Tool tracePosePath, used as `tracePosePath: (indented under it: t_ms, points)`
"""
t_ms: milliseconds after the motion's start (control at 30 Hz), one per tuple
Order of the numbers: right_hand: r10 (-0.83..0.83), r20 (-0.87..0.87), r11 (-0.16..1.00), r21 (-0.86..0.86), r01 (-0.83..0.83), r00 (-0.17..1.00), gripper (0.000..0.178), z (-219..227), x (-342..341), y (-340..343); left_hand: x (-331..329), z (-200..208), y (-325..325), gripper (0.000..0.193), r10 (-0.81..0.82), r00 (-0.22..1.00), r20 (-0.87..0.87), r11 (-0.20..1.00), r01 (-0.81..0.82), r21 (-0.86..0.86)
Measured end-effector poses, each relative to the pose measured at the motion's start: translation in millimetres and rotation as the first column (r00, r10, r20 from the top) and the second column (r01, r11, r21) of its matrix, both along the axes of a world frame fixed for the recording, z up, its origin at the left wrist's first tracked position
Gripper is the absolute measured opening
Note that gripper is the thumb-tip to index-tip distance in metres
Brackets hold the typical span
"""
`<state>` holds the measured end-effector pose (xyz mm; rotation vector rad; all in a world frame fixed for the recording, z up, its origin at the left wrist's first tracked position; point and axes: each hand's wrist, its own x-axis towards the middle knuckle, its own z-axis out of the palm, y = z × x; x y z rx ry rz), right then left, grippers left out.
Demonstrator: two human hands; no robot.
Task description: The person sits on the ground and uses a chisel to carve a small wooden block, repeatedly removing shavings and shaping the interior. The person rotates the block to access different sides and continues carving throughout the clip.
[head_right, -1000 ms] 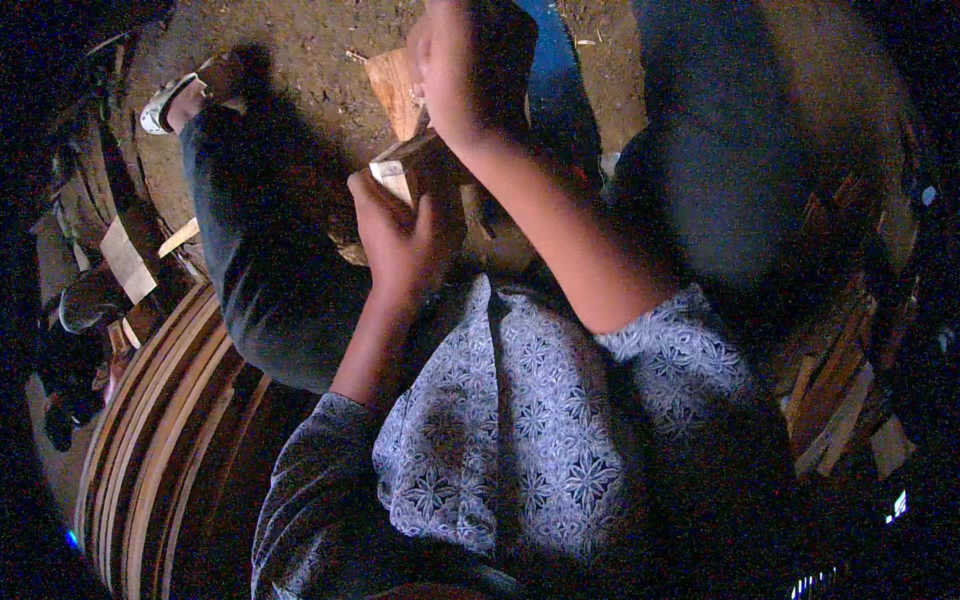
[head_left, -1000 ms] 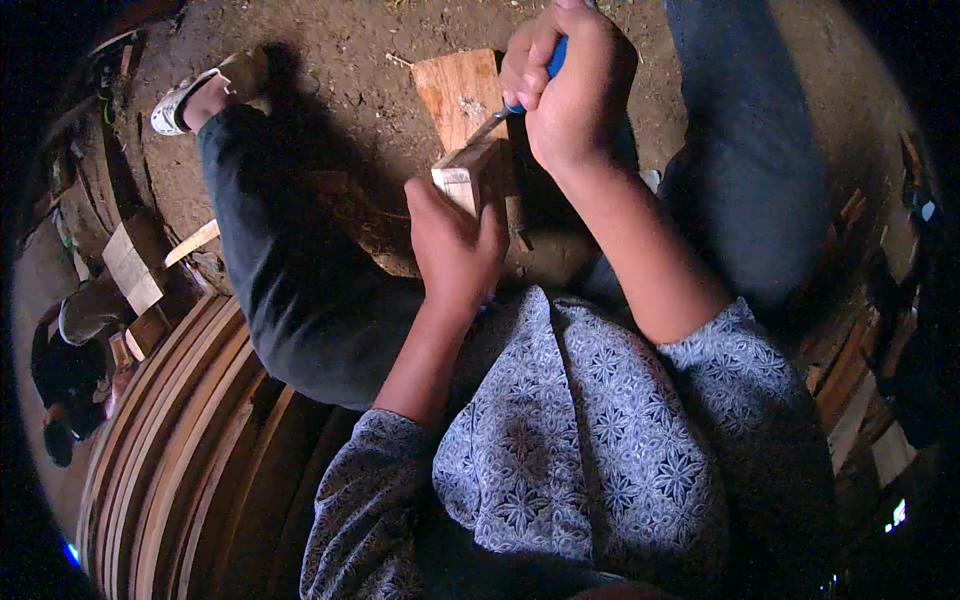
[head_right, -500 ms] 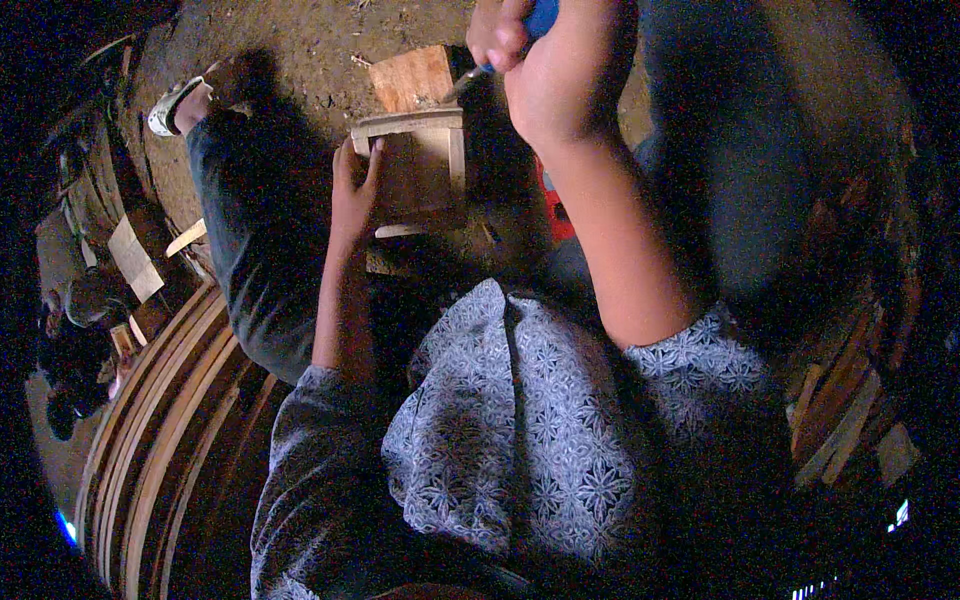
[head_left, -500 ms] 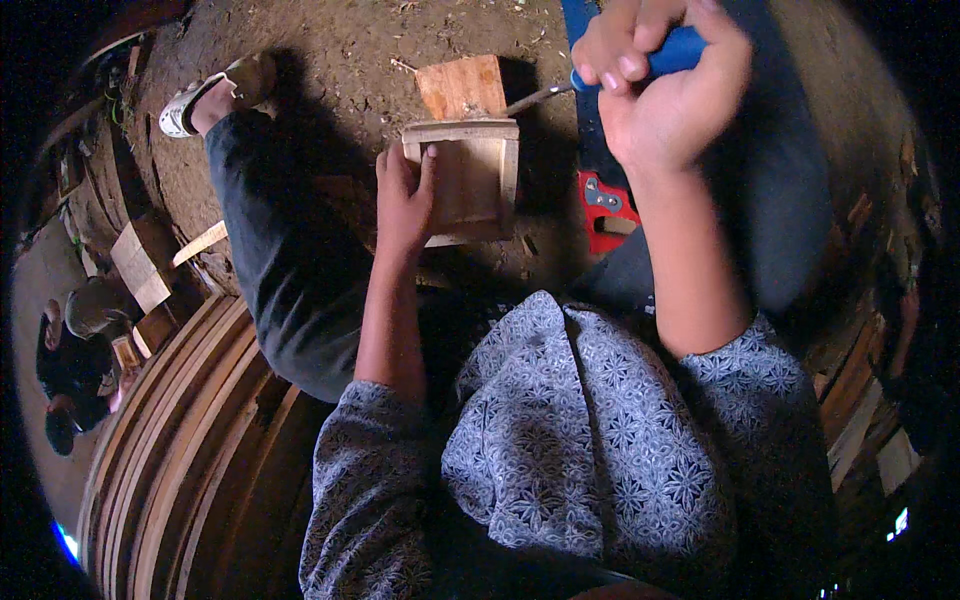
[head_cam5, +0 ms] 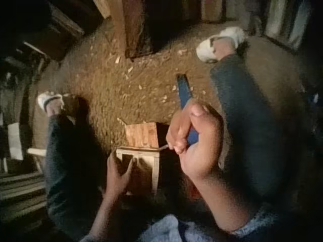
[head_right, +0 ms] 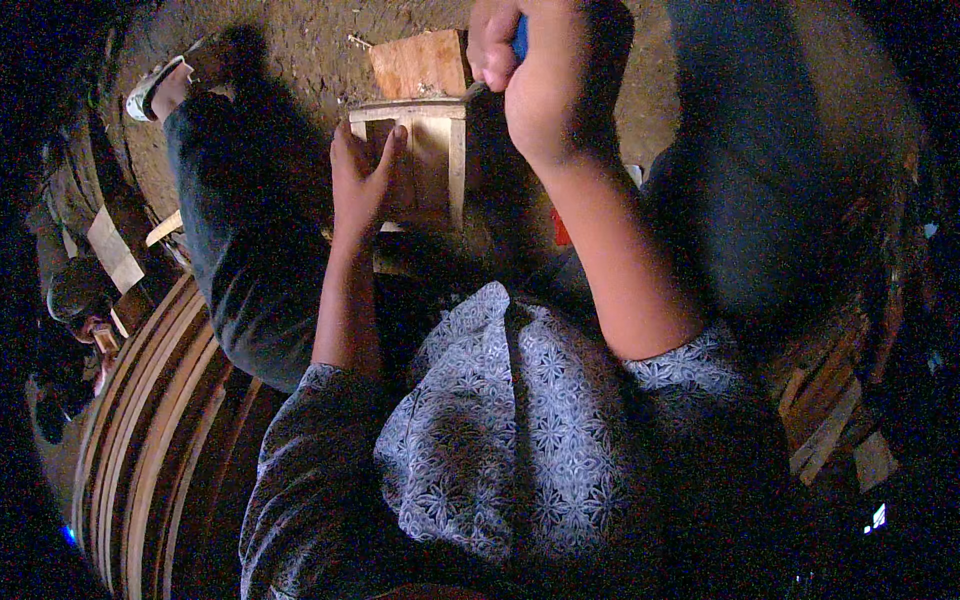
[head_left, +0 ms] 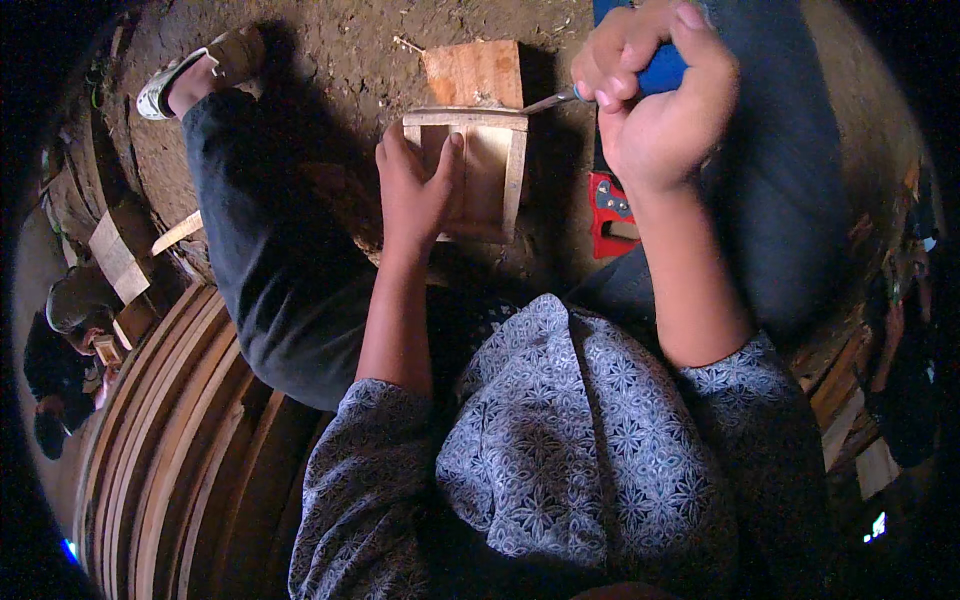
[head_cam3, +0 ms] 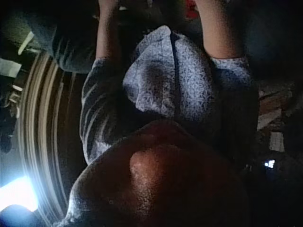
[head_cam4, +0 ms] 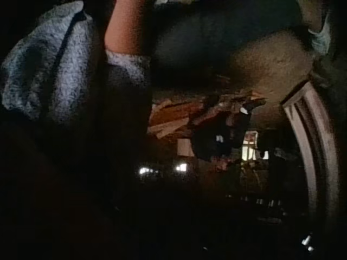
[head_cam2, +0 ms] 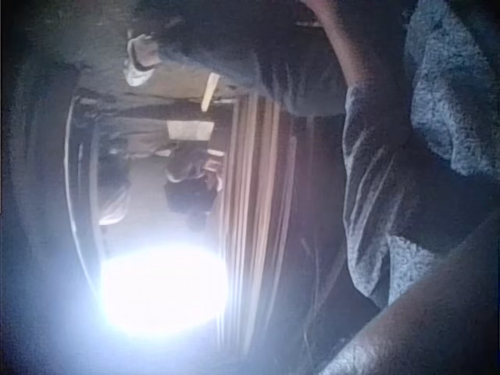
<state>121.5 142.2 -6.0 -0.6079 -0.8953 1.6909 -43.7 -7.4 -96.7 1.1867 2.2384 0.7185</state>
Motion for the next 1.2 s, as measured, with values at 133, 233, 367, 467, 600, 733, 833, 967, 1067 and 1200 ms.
tracePosePath:
  t_ms: [133,233,367,467,600,733,833,967,1067,1200]
  points:
    - [-0.081,-0.041,0.991,-0.108,0.076,0.996,0.037,11,-4,-4,0,-1,0,0.061,0.0,1.0,0.002,1.0,0.0,-0.004]
    - [-0.008,-0.032,0.998,-0.058,0.006,0.999,0.036,1,0,-2,6,3,3,0.061,0.009,0.998,-0.063,1.0,-0.007,0.027]
    - [-0.047,-0.002,0.992,-0.121,0.046,0.999,0.037,-5,-3,-7,-6,11,11,0.063,-0.052,0.965,-0.258,0.998,0.056,0.008]
    - [-0.064,0.02,0.998,0.03,0.063,0.998,0.039,-12,-8,-15,-21,12,22,0.064,-0.145,0.948,-0.282,0.988,0.155,0.013]
    - [-0.103,0.094,0.994,0.054,0.098,0.99,0.039,-11,-11,-18,-25,12,24,0.079,-0.231,0.932,-0.28,0.973,0.229,-0.041]
    - [-0.138,0.063,0.983,0.126,0.13,0.988,0.039,-20,-13,-18,-2,32,19,0.117,-0.335,0.802,-0.495,0.942,0.305,-0.142]
    - [-0.143,0.014,0.989,0.049,0.143,0.99,0.039,-7,-8,-14,8,24,14,0.129,-0.317,0.852,-0.417,0.948,0.267,-0.175]
    - [-0.174,-0.061,0.985,0.011,0.175,0.983,0.039,5,-13,-14,12,20,17,0.132,-0.281,0.881,-0.381,0.95,0.198,-0.243]
    - [-0.204,-0.02,0.977,-0.063,0.202,0.979,0.04,4,-20,-17,18,16,19,0.13,-0.267,0.866,-0.423,0.954,0.175,-0.244]
    - [-0.198,0.12,0.974,0.139,0.181,0.973,0.045,-6,-24,-15,18,16,20,0.128,-0.243,0.846,-0.474,0.965,0.16,-0.208]
